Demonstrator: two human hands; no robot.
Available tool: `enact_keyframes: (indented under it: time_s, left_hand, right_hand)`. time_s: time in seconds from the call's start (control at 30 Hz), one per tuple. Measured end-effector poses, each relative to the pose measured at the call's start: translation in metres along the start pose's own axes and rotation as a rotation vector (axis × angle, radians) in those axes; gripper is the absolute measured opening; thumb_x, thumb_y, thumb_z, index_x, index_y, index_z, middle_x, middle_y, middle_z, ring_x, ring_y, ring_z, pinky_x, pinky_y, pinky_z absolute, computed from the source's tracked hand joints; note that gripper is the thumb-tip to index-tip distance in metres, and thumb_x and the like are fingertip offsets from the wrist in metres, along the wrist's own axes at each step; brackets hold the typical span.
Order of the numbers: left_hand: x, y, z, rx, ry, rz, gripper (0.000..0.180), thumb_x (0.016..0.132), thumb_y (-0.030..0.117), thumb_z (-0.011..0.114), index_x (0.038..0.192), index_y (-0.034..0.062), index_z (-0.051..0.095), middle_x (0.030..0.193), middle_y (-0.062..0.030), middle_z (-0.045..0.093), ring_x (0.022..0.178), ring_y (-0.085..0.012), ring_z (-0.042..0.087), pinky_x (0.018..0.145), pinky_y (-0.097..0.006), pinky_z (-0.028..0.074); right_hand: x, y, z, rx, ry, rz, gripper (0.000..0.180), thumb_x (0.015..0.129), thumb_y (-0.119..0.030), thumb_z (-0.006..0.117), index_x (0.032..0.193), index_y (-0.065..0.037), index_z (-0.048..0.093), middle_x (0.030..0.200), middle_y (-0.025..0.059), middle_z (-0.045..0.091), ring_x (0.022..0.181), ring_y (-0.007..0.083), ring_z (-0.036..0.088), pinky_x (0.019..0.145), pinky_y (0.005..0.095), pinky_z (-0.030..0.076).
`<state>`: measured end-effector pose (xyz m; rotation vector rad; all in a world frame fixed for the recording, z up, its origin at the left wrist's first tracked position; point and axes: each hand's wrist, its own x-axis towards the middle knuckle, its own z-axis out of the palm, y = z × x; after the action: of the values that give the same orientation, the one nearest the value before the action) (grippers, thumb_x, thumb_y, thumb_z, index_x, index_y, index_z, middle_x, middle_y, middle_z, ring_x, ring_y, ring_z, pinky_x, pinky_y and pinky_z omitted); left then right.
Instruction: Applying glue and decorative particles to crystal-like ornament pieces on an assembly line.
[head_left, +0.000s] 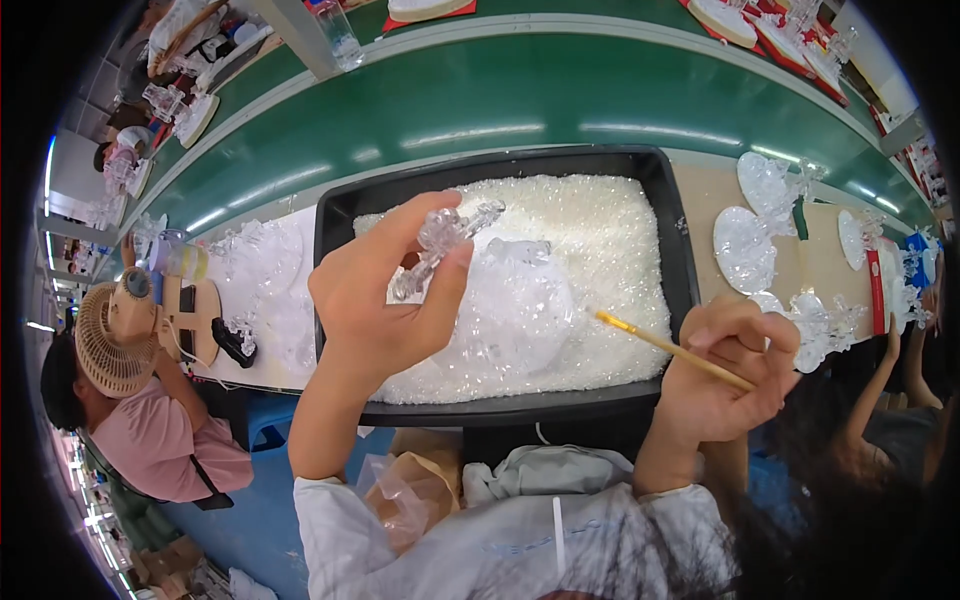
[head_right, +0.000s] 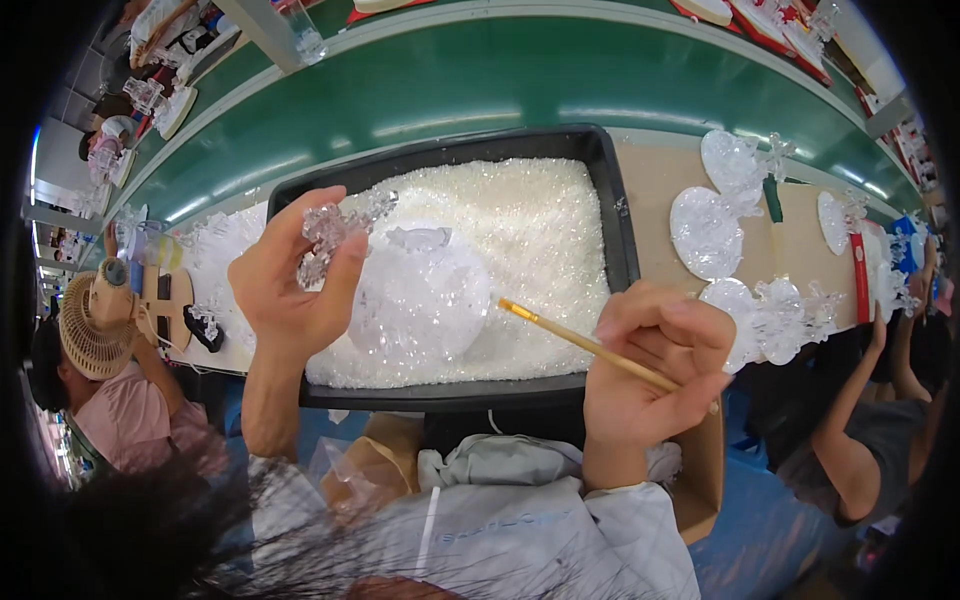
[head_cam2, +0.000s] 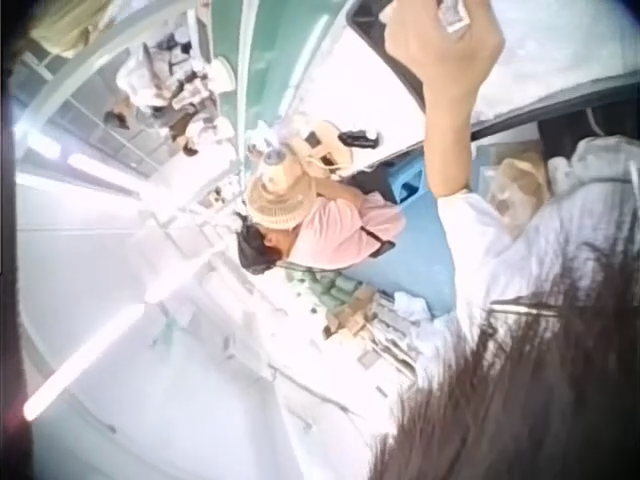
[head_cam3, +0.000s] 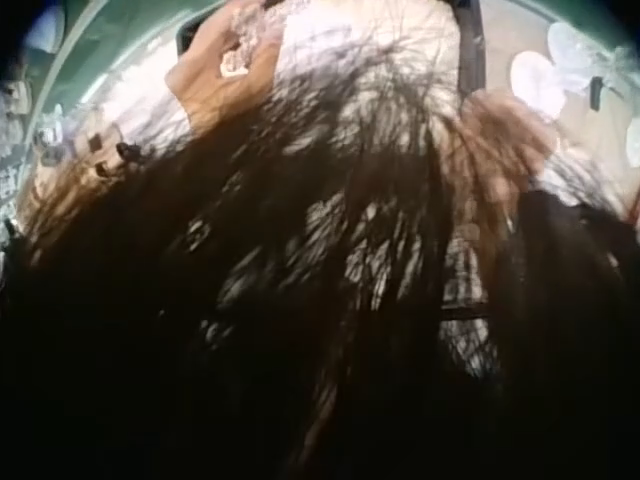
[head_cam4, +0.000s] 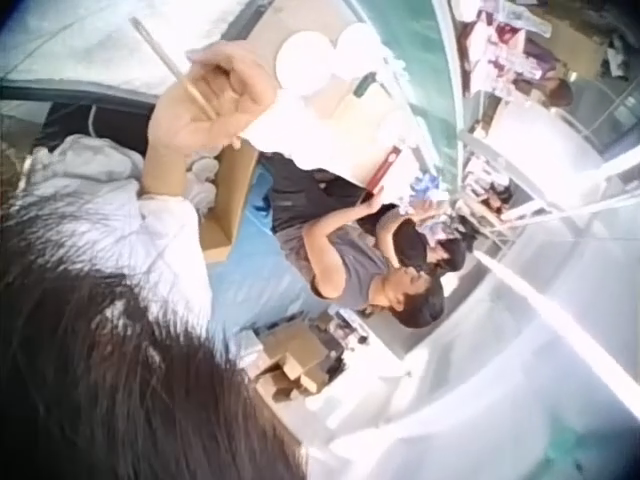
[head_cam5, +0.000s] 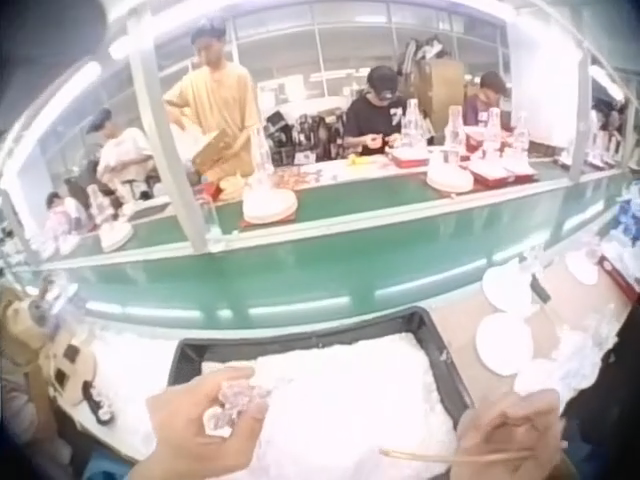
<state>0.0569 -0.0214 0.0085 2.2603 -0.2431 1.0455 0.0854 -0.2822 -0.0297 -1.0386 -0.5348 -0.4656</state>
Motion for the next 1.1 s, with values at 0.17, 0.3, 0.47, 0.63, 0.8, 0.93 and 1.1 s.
enact_keyframes:
  time_s: [0.17, 0.3, 0.47, 0.63, 0.8, 0.93, 1.1]
  left_hand:
    - [-0.002, 0.008, -0.004, 0.066, -0.115, -0.095, 0.033, 0.073, 0.006, 0.078, 0.106, 0.0072, 0.072, 0.078, -0.0058, 0.07, 0.053, -0.0123, 0.059, 0.051, -0.023, 0.047]
    - [-0.003, 0.012, -0.014, 0.009, -0.231, -0.099, 0.034, 0.084, -0.005, 0.069, 0.118, -0.0076, 0.064, 0.076, -0.0045, 0.067, 0.069, -0.0059, 0.06, 0.064, -0.018, 0.047]
    - [-0.006, 0.01, -0.008, -0.007, -0.1, -0.034, 0.03, 0.072, 0.003, 0.077, 0.102, 0.0029, 0.072, 0.083, -0.007, 0.073, 0.049, -0.0125, 0.058, 0.048, -0.023, 0.045]
    - [0.001, 0.018, -0.012, 0.047, -0.235, 0.039, 0.033, 0.082, -0.004, 0.07, 0.113, -0.0103, 0.065, 0.071, -0.0067, 0.068, 0.062, -0.0072, 0.059, 0.057, -0.018, 0.045]
    - [0.001, 0.02, -0.011, 0.026, -0.219, 0.064, 0.033, 0.079, -0.004, 0.071, 0.111, -0.0108, 0.066, 0.07, -0.0082, 0.068, 0.06, -0.0077, 0.06, 0.055, -0.019, 0.044]
    - [-0.002, 0.013, -0.006, 0.0, -0.117, 0.124, 0.034, 0.068, -0.003, 0.076, 0.101, 0.0, 0.072, 0.07, -0.0083, 0.066, 0.047, -0.0134, 0.051, 0.045, -0.023, 0.04]
    - [-0.001, 0.013, -0.004, -0.024, -0.115, 0.163, 0.035, 0.067, -0.005, 0.075, 0.102, -0.0021, 0.071, 0.069, -0.01, 0.065, 0.049, -0.0156, 0.054, 0.046, -0.023, 0.042]
  right_hand:
    - [-0.002, -0.009, 0.02, 0.08, -0.009, 0.22, 0.034, 0.1, -0.039, 0.046, 0.107, -0.006, 0.052, 0.077, 0.015, 0.06, 0.06, 0.0192, 0.055, 0.047, 0.0249, 0.046]
    - [-0.008, 0.0, 0.025, -0.114, -0.286, 0.083, 0.024, 0.079, 0.004, 0.068, 0.101, -0.001, 0.059, 0.08, 0.022, 0.066, 0.063, 0.0218, 0.065, 0.05, 0.0297, 0.052]
    - [0.001, -0.001, 0.03, -0.209, -0.598, 0.068, 0.029, 0.058, 0.011, 0.07, 0.085, 0.001, 0.066, 0.085, 0.0146, 0.068, 0.068, 0.0263, 0.067, 0.059, 0.0318, 0.054]
    - [-0.002, 0.004, 0.031, -0.345, -0.583, 0.013, 0.027, 0.057, 0.011, 0.07, 0.082, 0.0, 0.066, 0.083, 0.0149, 0.068, 0.065, 0.0256, 0.067, 0.057, 0.0304, 0.054]
    - [-0.002, -0.004, 0.031, -0.271, -0.49, 0.094, 0.025, 0.056, 0.011, 0.07, 0.078, 0.001, 0.065, 0.08, 0.0155, 0.067, 0.061, 0.0244, 0.066, 0.055, 0.0283, 0.053]
    - [-0.004, -0.001, 0.031, -0.348, -0.516, 0.024, 0.027, 0.054, 0.011, 0.069, 0.079, 0.001, 0.064, 0.078, 0.0168, 0.067, 0.059, 0.0226, 0.065, 0.055, 0.0275, 0.053]
    - [-0.003, -0.002, 0.025, -0.246, -0.516, 0.013, 0.024, 0.064, 0.012, 0.063, 0.085, 0.0, 0.059, 0.084, 0.0203, 0.067, 0.063, 0.0237, 0.068, 0.053, 0.0298, 0.056]
